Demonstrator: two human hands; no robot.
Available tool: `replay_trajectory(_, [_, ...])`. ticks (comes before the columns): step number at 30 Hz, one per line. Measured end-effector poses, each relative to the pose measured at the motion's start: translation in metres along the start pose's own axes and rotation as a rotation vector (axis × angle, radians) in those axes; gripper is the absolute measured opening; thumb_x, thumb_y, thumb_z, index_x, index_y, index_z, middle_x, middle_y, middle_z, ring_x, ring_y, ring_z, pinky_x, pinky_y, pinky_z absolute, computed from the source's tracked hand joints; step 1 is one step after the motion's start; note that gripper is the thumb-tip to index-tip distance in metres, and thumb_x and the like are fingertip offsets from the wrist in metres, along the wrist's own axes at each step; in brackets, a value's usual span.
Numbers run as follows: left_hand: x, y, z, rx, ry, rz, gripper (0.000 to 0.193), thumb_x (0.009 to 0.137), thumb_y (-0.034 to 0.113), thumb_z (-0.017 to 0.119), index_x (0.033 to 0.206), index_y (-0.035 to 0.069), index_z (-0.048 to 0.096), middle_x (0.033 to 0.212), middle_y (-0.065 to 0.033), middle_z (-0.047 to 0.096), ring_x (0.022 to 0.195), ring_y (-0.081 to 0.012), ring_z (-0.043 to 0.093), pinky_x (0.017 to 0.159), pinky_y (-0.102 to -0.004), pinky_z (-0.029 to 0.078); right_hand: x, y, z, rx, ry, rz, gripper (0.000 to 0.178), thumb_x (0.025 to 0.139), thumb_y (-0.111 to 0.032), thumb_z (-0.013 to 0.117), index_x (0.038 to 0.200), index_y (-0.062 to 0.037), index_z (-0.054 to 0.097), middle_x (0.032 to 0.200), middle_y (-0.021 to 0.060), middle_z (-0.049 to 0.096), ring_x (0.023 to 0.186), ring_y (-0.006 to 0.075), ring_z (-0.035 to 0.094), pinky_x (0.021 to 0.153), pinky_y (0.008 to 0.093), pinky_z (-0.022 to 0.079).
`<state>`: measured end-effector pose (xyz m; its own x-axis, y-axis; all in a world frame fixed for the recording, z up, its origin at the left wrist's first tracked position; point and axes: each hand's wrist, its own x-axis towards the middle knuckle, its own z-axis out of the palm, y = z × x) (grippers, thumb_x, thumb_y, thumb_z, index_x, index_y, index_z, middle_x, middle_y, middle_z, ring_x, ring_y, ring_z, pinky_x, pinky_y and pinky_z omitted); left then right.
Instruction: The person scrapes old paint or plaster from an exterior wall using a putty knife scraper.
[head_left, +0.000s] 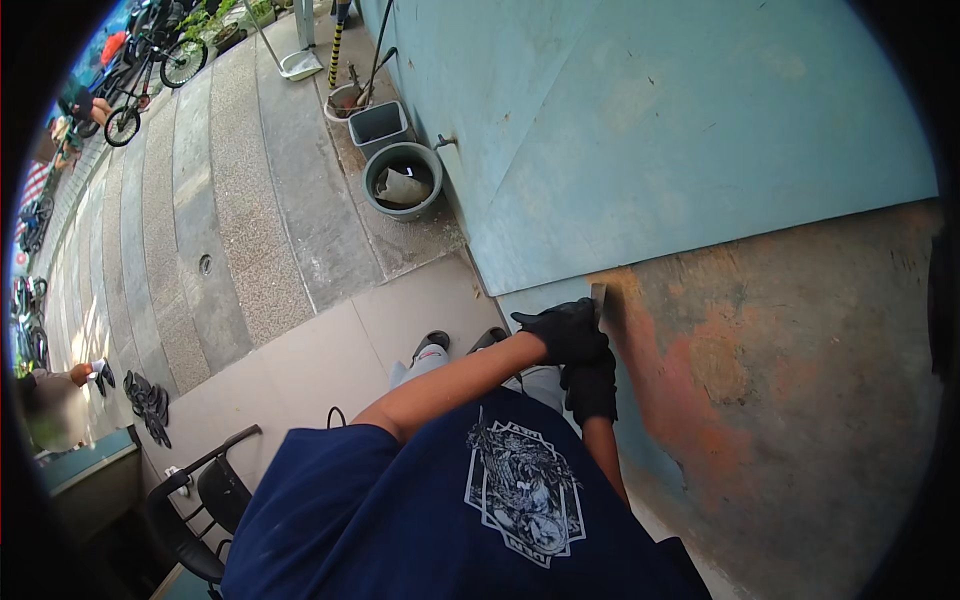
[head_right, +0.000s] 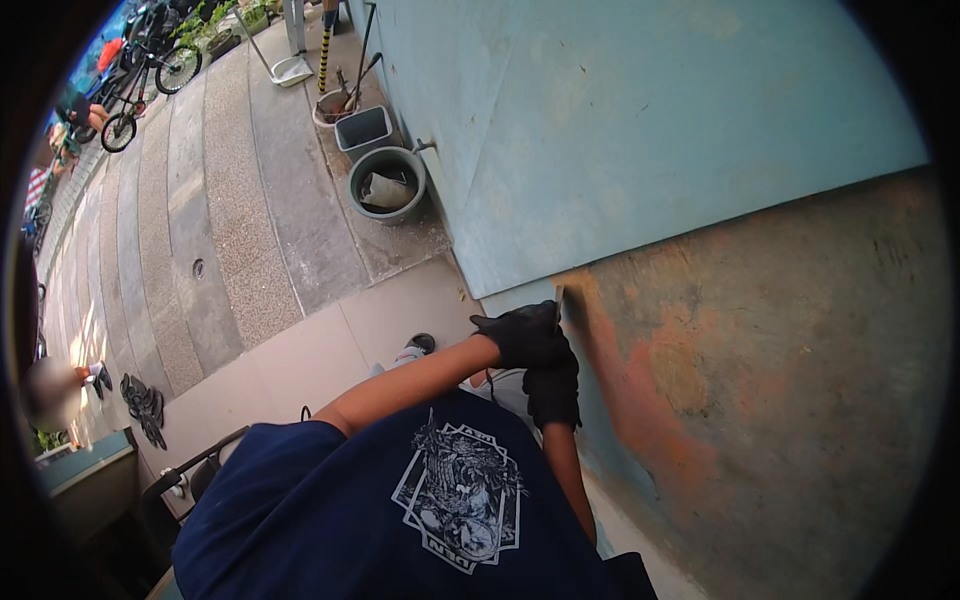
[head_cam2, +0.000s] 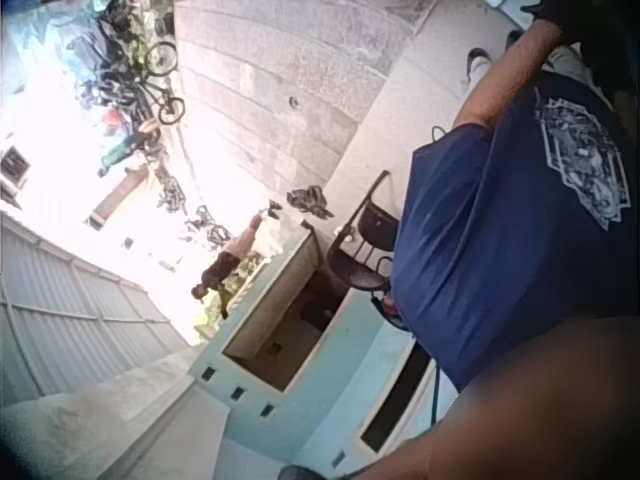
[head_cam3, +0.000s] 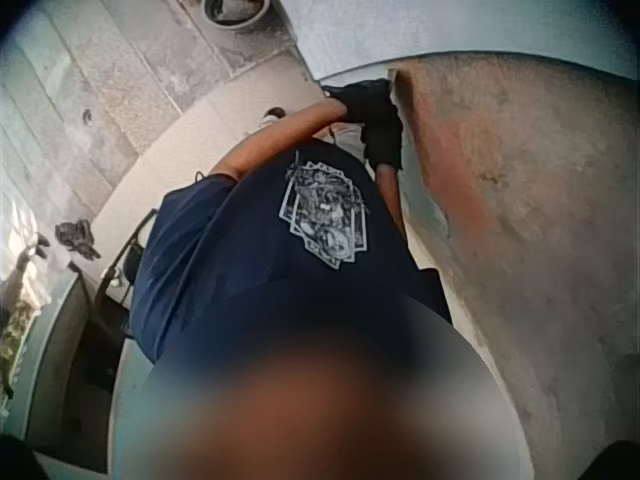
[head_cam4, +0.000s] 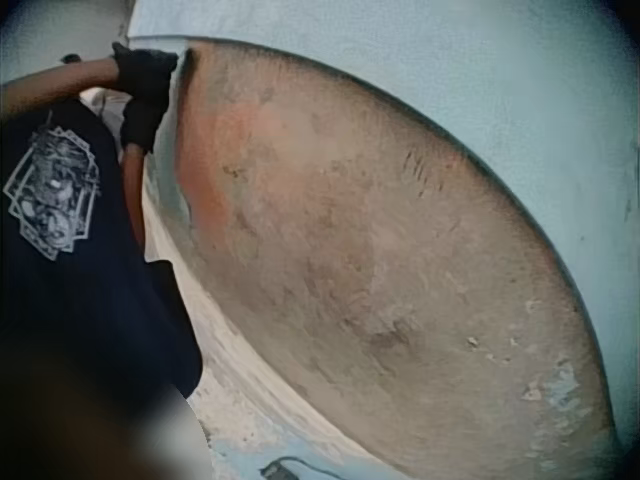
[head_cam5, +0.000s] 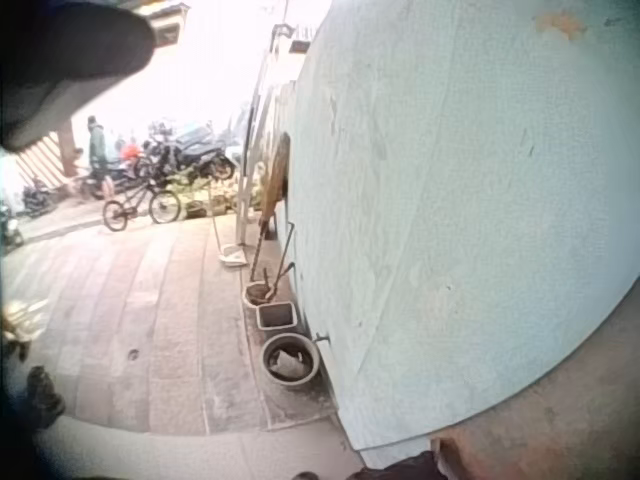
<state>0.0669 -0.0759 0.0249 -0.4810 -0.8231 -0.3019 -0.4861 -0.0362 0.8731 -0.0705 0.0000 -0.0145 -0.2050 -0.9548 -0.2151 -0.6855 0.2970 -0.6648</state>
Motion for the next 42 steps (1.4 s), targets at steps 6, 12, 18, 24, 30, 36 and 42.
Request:
replay_trajectory(6, [0.003, -0.008, -0.007, -0.001, -0.038, -0.091, 0.055, 0.084, 0.038, 0.056, 0.118, -0.006, 0.055, 0.116, -0.0298, 0.061, 0.113, -0.0428, 0.06, 0.098, -0.0478, 0.046, 0.003, -0.023, 0.004, 0.004, -0.149, 0.278, 0.018, 0.07, -0.008, 0.064, 0.086, 0.0015, 0.064, 0.058, 0.0153, 0.06, 0.047, 0.0244, 0.061, 0.042, 0.0404, 0.043])
replay_trajectory(12, [0.003, -0.009, 0.003, -0.036, -0.007, 0.012, 0.054, 0.084, 0.039, 0.057, 0.116, -0.005, 0.055, 0.115, -0.0298, 0.061, 0.111, -0.0417, 0.061, 0.096, -0.0471, 0.047, 0.0, -0.011, -0.005, -0.121, -0.043, -0.015, 0.013, 0.076, -0.013, 0.063, 0.079, -0.0011, 0.064, 0.055, 0.0115, 0.058, 0.044, 0.0223, 0.058, 0.041, 0.0392, 0.041])
replay_trajectory(18, [0.001, -0.015, -0.001, -0.006, -0.001, 0.02, 0.053, 0.083, 0.035, 0.058, 0.116, -0.006, 0.054, 0.111, -0.0301, 0.063, 0.108, -0.0425, 0.062, 0.094, -0.0463, 0.048, -0.003, -0.034, -0.001, 0.066, -0.132, 0.219, 0.017, 0.081, -0.021, 0.062, 0.079, -0.0039, 0.065, 0.051, 0.007, 0.056, 0.042, 0.0207, 0.056, 0.039, 0.0373, 0.039])
replay_trajectory(24, [0.007, -0.009, -0.001, -0.028, 0.011, -0.006, 0.052, 0.083, 0.035, 0.058, 0.113, -0.007, 0.054, 0.109, -0.0312, 0.062, 0.107, -0.0432, 0.062, 0.094, -0.0469, 0.048, 0.008, 0.006, 0.009, 0.016, -0.062, 0.106, 0.019, 0.081, -0.022, 0.063, 0.077, -0.0039, 0.063, 0.051, 0.0062, 0.055, 0.04, 0.019, 0.053, 0.037, 0.037, 0.036])
replay_trajectory(30, [0.008, -0.013, 0.003, -0.042, 0.026, -0.044, 0.052, 0.081, 0.039, 0.061, 0.107, -0.006, 0.056, 0.106, -0.0303, 0.063, 0.107, -0.0415, 0.062, 0.093, -0.0459, 0.048, -0.002, -0.023, -0.004, 0.033, -0.1, 0.164, 0.015, 0.079, -0.02, 0.064, 0.079, -0.0046, 0.062, 0.052, 0.0067, 0.056, 0.04, 0.0188, 0.053, 0.038, 0.0372, 0.038])
replay_trajectory(36, [0.017, -0.029, 0.007, -0.002, -0.031, -0.064, 0.06, 0.082, 0.043, 0.06, 0.117, -0.005, 0.053, 0.111, -0.0281, 0.063, 0.111, -0.0417, 0.061, 0.099, -0.0457, 0.045, 0.006, -0.034, -0.002, 0.057, -0.195, 0.367, 0.031, 0.072, -0.009, 0.064, 0.102, -0.0016, 0.062, 0.076, 0.0195, 0.067, 0.069, 0.031, 0.069, 0.055, 0.0433, 0.051])
replay_trajectory(42, [0.014, -0.019, 0.01, 0.008, 0.011, -0.044, 0.063, 0.081, 0.043, 0.061, 0.119, -0.007, 0.052, 0.115, -0.0299, 0.06, 0.113, -0.0423, 0.06, 0.099, -0.0462, 0.045, 0.007, -0.021, -0.008, -0.077, -0.156, 0.168, 0.023, 0.075, -0.012, 0.065, 0.095, -0.0017, 0.061, 0.061, 0.0131, 0.06, 0.049, 0.0231, 0.062, 0.043, 0.0385, 0.046])
